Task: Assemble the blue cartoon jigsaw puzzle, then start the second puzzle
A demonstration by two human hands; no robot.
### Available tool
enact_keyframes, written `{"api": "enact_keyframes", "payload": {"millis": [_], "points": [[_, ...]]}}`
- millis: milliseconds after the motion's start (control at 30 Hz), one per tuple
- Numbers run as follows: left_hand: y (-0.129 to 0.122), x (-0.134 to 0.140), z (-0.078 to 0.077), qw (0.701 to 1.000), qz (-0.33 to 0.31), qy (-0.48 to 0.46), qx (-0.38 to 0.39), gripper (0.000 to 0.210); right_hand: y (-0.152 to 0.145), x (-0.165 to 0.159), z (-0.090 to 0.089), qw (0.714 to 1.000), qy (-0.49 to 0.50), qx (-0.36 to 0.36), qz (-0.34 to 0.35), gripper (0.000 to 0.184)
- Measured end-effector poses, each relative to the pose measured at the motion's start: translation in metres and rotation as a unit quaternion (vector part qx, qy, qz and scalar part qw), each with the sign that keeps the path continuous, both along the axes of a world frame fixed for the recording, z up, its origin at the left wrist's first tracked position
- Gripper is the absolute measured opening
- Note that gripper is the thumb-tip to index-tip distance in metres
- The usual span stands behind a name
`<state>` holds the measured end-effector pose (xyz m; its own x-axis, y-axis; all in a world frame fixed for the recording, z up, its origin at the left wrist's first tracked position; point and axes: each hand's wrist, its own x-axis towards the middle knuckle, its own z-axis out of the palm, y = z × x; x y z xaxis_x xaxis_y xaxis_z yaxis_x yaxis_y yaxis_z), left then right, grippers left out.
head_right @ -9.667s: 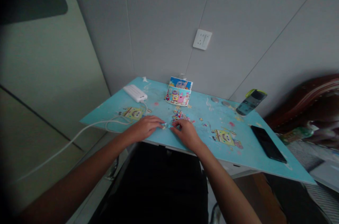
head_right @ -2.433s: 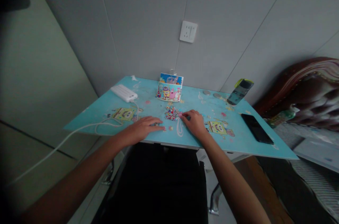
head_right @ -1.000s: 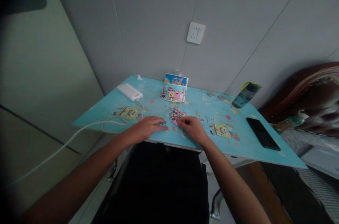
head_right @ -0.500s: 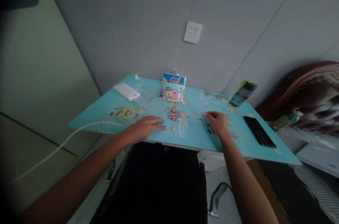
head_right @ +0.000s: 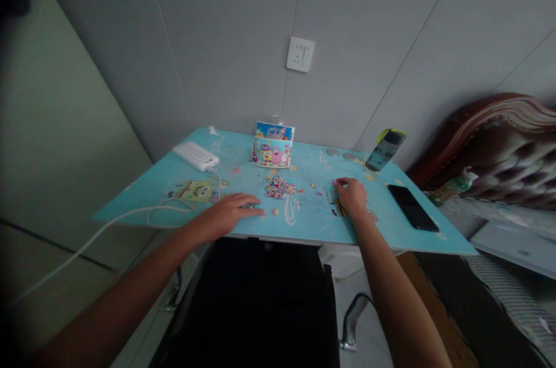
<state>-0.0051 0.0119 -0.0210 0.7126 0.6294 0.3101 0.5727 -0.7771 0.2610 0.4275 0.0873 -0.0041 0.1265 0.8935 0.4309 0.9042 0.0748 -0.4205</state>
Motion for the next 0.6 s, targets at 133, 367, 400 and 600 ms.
{"api": "enact_keyframes", "payload": {"millis": [133,367,400,600], "points": [[0.001,0.0,0.0,1.0,0.0,0.004,-0.001,0.049,-0.005,-0.018,0.002,0.996,-0.043,-0.001,0.075,0.034],[0.001,0.0,-0.002,1.0,-0.003,0.007,0.004,0.05,-0.008,-0.037,0.001,0.982,-0.112,-0.019,0.152,0.027],[0.001,0.0,-0.002,1.0,-0.003,0.007,0.004,0.05,-0.008,-0.036,0.001,0.982,-0.121,-0.017,0.147,0.027],[0.003,-0.001,-0.003,1.0,-0.006,0.003,0.005,0.05,-0.013,-0.038,0.004,0.978,-0.158,0.003,0.133,0.031]]}}
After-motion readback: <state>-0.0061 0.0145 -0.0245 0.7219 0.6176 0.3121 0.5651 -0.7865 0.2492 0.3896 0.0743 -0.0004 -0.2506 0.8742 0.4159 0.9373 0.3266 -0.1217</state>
